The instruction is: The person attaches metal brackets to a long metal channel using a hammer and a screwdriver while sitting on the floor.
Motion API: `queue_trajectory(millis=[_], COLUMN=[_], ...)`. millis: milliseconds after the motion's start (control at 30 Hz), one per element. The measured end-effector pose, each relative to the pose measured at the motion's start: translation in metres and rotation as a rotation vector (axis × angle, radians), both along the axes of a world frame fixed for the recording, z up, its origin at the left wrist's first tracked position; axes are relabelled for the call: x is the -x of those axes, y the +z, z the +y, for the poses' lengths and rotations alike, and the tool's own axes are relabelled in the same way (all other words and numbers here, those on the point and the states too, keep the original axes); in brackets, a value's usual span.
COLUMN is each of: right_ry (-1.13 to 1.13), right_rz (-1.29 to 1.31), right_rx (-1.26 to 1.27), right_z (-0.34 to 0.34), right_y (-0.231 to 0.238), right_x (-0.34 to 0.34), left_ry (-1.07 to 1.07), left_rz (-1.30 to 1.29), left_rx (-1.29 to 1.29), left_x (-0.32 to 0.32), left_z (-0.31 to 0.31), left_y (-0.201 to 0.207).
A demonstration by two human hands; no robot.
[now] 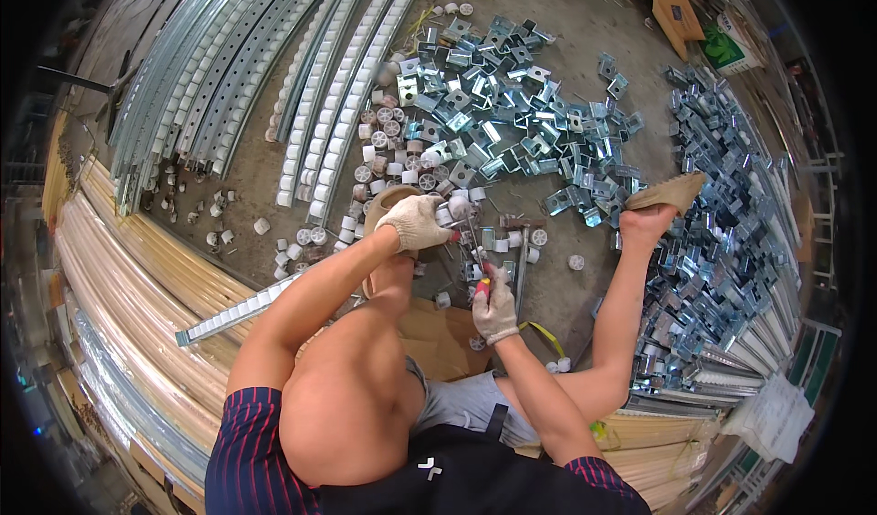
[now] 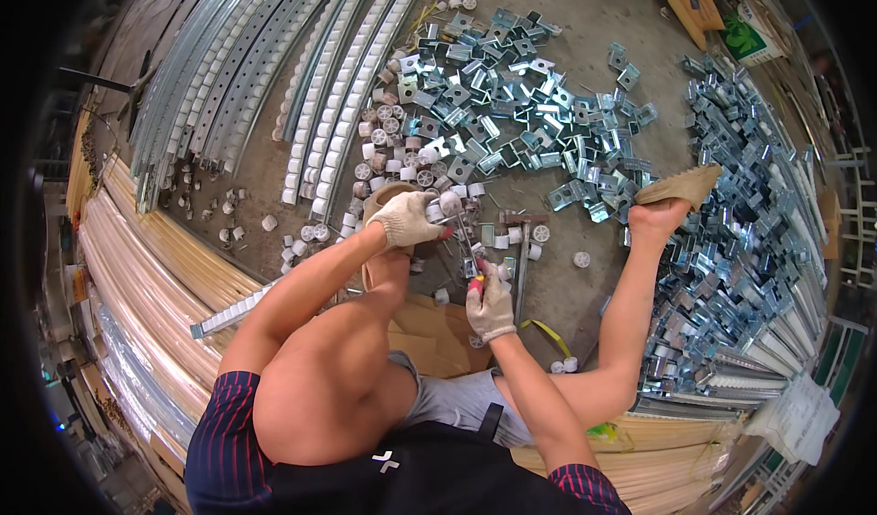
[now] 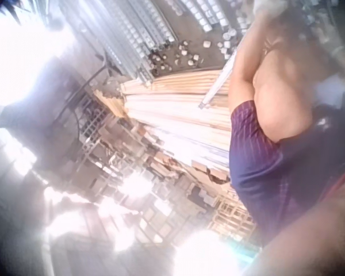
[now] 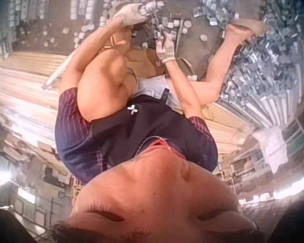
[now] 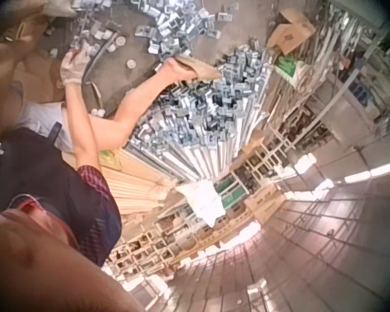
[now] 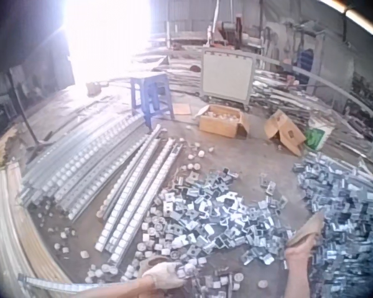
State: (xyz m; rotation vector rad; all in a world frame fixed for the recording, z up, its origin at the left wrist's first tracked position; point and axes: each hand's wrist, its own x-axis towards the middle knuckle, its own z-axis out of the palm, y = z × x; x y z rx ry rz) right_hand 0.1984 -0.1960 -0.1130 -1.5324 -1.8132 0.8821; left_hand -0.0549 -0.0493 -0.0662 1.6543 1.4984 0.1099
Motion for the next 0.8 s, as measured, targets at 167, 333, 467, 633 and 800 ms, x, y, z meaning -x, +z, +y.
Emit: queue_trajectory(millis=[167,333,467,633,800], right_ry=[-0.315,-0.345,-0.181,-0.184,-0.427], right_rz=[0.456,0.371,-0.075,0.064,0.292], right_rx=[0.227,0.153,0.016,-0.134,0.139], right_z=[0.034,0.083,0.12,0.11,0.109], right_y=[-0.005,0.053,0.053,0.108,0.079], right_x=[0.045,0.066,0.063,0.076,0.035], left_ry=[0.026,0.043,0.067,0.106,0.018], left_rz=[0.078,0.093,0.082,0.08,-0.064], left_rx=[0.025,0.047,0.007,0.008,0.125], left_x=[-0.014,-0.012,-0.019,-0.01,0.006], left_z=[-0.003,-0.005,-0.003,-0.005,-0.003], left_y=[0.024,0.028,0.02,0.015,0.022])
